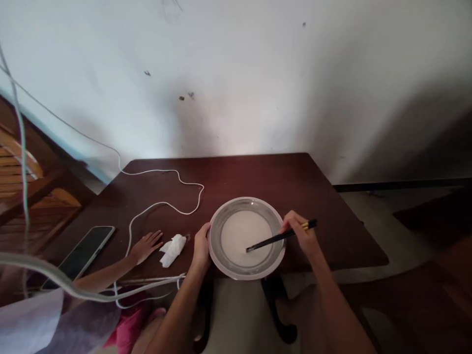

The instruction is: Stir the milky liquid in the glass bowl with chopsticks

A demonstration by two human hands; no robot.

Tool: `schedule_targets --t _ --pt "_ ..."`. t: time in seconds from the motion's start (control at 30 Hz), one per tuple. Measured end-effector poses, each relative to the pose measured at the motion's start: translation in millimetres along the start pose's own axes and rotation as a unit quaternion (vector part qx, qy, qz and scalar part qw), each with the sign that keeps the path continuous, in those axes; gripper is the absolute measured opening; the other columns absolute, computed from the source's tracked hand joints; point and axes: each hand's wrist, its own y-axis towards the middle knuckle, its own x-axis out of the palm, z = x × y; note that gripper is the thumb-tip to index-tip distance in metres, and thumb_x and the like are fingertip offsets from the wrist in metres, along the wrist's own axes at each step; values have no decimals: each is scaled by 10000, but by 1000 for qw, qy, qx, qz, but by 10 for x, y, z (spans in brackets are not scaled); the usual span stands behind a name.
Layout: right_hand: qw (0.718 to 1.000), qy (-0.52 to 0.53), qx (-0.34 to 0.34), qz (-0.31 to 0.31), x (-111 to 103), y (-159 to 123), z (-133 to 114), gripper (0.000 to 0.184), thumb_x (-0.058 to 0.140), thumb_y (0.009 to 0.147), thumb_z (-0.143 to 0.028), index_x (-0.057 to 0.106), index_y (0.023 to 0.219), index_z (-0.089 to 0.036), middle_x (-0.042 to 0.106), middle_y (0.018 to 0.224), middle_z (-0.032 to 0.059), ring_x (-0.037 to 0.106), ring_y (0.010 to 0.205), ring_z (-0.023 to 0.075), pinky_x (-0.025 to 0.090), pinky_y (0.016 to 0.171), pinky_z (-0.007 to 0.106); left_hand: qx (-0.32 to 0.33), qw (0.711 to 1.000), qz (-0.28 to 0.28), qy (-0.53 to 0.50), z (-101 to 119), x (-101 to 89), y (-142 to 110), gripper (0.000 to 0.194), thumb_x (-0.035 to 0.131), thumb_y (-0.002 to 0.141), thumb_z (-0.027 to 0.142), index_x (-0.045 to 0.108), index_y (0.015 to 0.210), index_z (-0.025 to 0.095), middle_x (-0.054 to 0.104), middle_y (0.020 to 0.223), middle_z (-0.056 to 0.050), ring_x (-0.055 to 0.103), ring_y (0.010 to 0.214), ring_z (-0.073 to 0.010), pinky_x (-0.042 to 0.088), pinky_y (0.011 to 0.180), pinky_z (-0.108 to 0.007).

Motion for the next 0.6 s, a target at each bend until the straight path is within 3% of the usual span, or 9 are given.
schedule_targets --t 0.1,0.23,0.3,0.43,0.6 --pt "999 -29 -25 -20 27 29 -7 483 600 978 -635 733 723 -247 709 709 35 670 713 222 512 693 346 2 1000 -10 9 9 -22 16 398 776 455 555 646 589 203 632 620 2 510 649 -172 438 652 -300" --pt "997 -5 -6 74 -53 37 30 453 589 1001 -599 712 742 -249 682 650 9 649 625 196 514 666 328 -2 999 -29 24 -7 -61 10 416 764 479 570 711 636 189 678 666 -27 574 717 -210 469 716 -329" --pt "999 13 4 47 -77 29 42 470 556 1019 -591 705 733 -249 658 600 2 617 569 191 503 609 318 19 999 -27 33 -23 -80 0 421 763 493 571 730 657 184 711 716 -40 604 778 -228 484 779 -340" --pt "999 -34 -24 -27 -56 37 41 467 593 994 -597 744 730 -243 715 704 41 673 703 221 530 678 339 34 998 -32 43 -71 -121 -17 445 762 548 608 742 691 187 741 774 -56 637 860 -263 496 836 -365" --pt "998 8 -13 57 -42 38 52 466 552 1017 -595 723 755 -250 678 601 6 624 576 197 509 627 326 53 997 -40 31 -153 -169 -42 444 772 599 607 740 732 185 741 810 -53 640 911 -267 490 880 -365"
